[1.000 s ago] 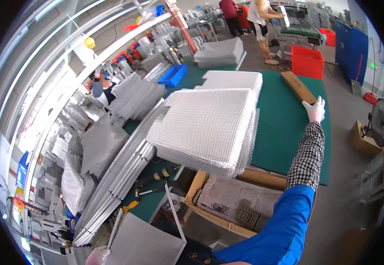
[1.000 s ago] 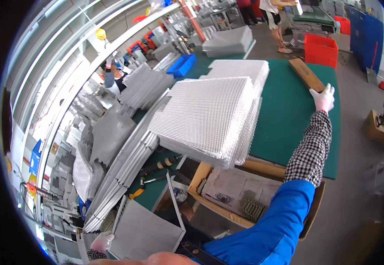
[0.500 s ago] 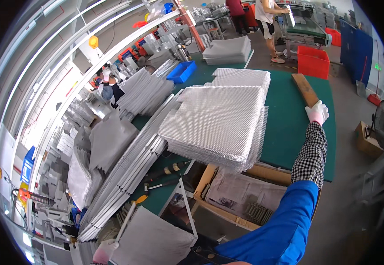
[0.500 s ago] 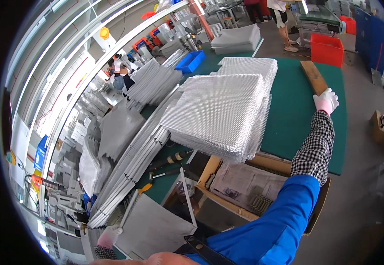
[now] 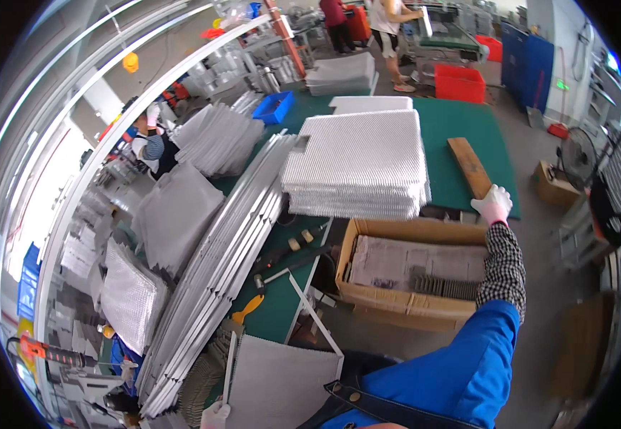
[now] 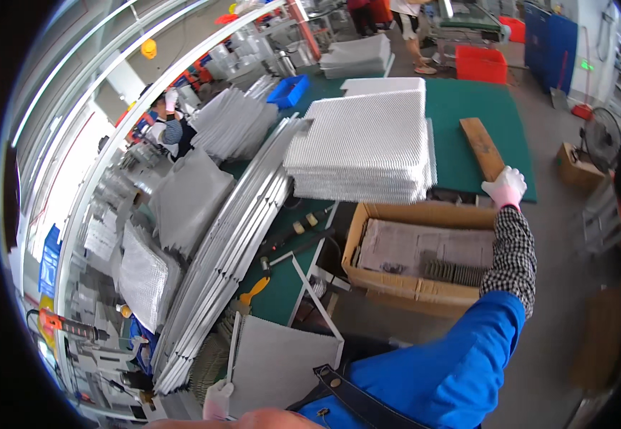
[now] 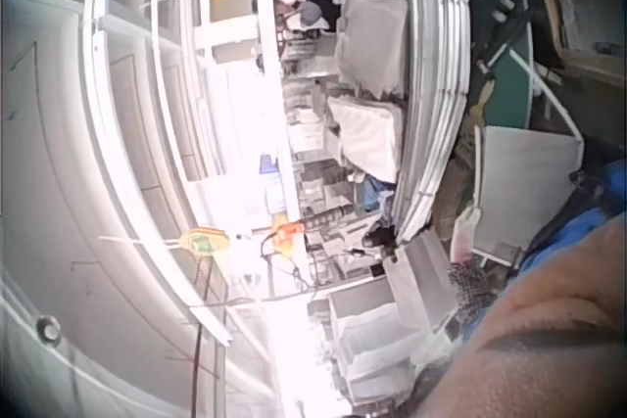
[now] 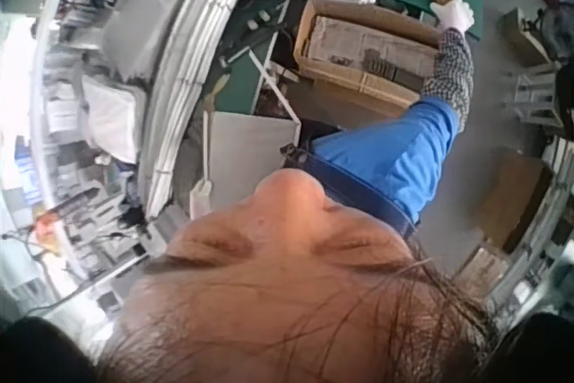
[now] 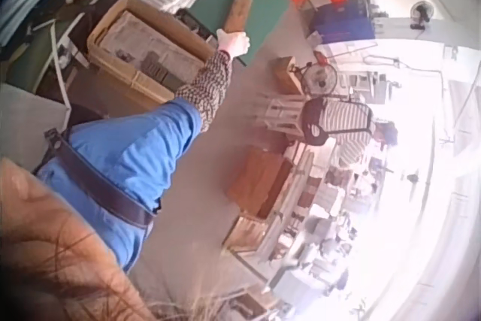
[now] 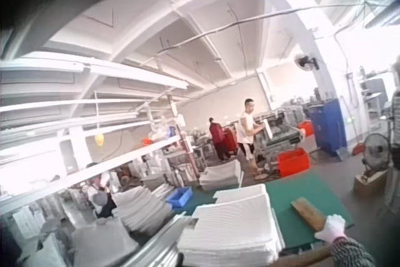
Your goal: The person assembles metal mesh filters by inserting a plastic latch into a mesh screen, wrapping a metal frame strip around the edges, fastening the frame with a power tool, and placing the completed filter onto a stack.
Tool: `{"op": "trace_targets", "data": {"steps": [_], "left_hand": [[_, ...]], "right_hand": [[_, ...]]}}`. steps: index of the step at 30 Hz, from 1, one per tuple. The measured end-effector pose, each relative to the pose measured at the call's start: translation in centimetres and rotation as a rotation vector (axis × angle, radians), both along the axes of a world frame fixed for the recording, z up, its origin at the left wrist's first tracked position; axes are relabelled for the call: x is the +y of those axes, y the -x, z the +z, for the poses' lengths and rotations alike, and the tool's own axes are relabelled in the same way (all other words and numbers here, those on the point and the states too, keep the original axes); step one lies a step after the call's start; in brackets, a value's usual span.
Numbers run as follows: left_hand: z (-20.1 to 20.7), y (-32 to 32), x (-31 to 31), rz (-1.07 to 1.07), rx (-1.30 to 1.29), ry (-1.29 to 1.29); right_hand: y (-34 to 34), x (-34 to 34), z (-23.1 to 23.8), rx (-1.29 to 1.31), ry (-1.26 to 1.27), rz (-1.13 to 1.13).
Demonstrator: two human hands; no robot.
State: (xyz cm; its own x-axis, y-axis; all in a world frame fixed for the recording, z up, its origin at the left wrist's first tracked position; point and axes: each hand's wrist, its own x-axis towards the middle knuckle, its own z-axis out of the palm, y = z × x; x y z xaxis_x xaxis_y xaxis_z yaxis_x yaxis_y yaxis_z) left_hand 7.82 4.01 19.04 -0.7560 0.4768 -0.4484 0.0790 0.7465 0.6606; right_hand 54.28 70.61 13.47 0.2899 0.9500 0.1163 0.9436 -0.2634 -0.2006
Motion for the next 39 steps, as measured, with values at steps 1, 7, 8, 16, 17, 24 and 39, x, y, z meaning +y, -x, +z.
{"op": "trace_targets", "data": {"steps": [1, 7, 8, 16, 17, 24, 39], "left_hand": [[-0.7, 0.5, -1.1, -0.022, -0.011, 0.005], [-2.5, -0.3, -3.4, 0.135, -0.056, -0.114], [-2.9, 0.0, -4.0, 0.111, -0.035, -0.129], [-2.8, -2.1, -3.7, 0.107, 0.104, -0.16], [-2.2, -2.3, -3.1, 0.106, 0.102, -0.156], [0.7, -3.8, 0.6, -0.038, 0.189, -0.117], [-0.5, -2.2, 0.2, -0.029, 0.201, -0.086]], "right_hand": [[0.3, -1.3, 0.2, -0.013, 0.019, -0.01], [-1.7, -5.3, -1.7, 0.015, -0.051, -0.139], [-1.6, -5.7, -1.6, 0.02, -0.063, -0.211], [0.2, -6.7, -2.1, 0.001, -0.145, -0.328], [0.3, -6.5, -2.1, 0.003, -0.133, -0.332], [2.1, -1.2, -4.1, 0.425, 0.027, -0.35], [6.8, 3.5, -2.4, 0.493, -0.425, 0.271]]}}
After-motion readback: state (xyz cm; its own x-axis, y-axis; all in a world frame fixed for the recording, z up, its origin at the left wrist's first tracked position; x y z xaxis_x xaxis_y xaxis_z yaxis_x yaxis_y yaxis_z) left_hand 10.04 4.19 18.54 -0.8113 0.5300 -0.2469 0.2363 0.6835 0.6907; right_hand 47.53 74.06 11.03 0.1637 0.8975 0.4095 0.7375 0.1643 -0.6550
